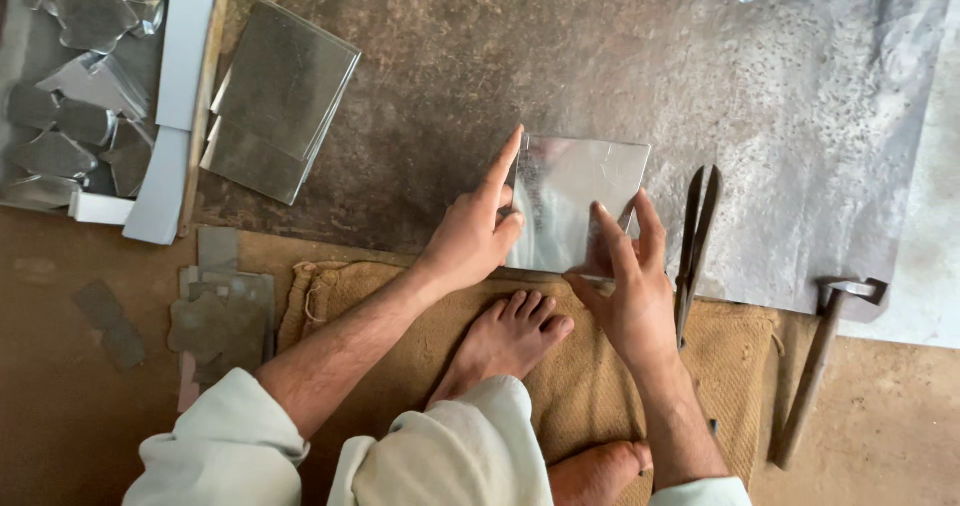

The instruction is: The person sits on the floor and cuts shapes out of thin galvanized metal sheets using large hand shears, following a drawn outline. They rotate and reposition each sheet while cutting, set finished cut pieces on a tray, and toss scrap trimmings onto a scrap pile.

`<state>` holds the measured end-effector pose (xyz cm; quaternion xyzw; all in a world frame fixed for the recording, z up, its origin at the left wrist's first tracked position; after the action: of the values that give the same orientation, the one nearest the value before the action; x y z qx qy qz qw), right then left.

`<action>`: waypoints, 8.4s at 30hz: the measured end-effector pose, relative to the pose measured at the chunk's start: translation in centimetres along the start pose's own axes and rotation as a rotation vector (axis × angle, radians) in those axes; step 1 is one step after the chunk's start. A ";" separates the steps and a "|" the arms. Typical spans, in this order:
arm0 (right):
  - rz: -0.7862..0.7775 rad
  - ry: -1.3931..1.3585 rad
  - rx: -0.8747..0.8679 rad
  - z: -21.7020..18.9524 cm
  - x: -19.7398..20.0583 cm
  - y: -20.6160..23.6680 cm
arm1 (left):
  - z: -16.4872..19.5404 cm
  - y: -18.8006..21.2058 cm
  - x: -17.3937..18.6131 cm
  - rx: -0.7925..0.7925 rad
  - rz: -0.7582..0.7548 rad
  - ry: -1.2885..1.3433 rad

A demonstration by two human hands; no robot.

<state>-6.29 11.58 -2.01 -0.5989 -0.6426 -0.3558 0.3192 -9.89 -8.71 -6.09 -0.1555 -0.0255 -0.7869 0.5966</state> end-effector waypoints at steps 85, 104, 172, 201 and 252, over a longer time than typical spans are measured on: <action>0.090 -0.079 -0.750 12.0 0.7 7.0 | 1.9 -25.2 -31.7 -0.575 -0.679 0.208; 0.050 -0.092 -0.930 16.7 -1.9 20.0 | 0.8 -23.1 -31.0 -0.533 -0.568 0.081; -0.127 -0.249 -0.927 17.9 -2.5 19.8 | -1.7 -20.5 -37.0 -0.534 -0.395 -0.027; -0.092 -0.241 -0.913 18.2 -2.4 19.4 | -10.8 -16.8 -24.7 -0.044 0.137 0.835; -0.115 -0.394 -1.067 17.2 -1.8 19.3 | -8.5 -12.6 -23.6 0.088 0.208 0.982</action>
<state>13.39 25.59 -11.36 -0.6962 -0.4529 -0.5294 -0.1732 -18.01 14.94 -18.82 0.2566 0.2407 -0.7017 0.6195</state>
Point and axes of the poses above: each hand's wrist, its own y-axis away from the middle knuckle, its own x-axis out of the back of the hand, z = x × y, the point moved 4 cm from there along -y, towards the middle knuckle, and after that the axes turned 14 degrees about -x, right-handed, at the moved point
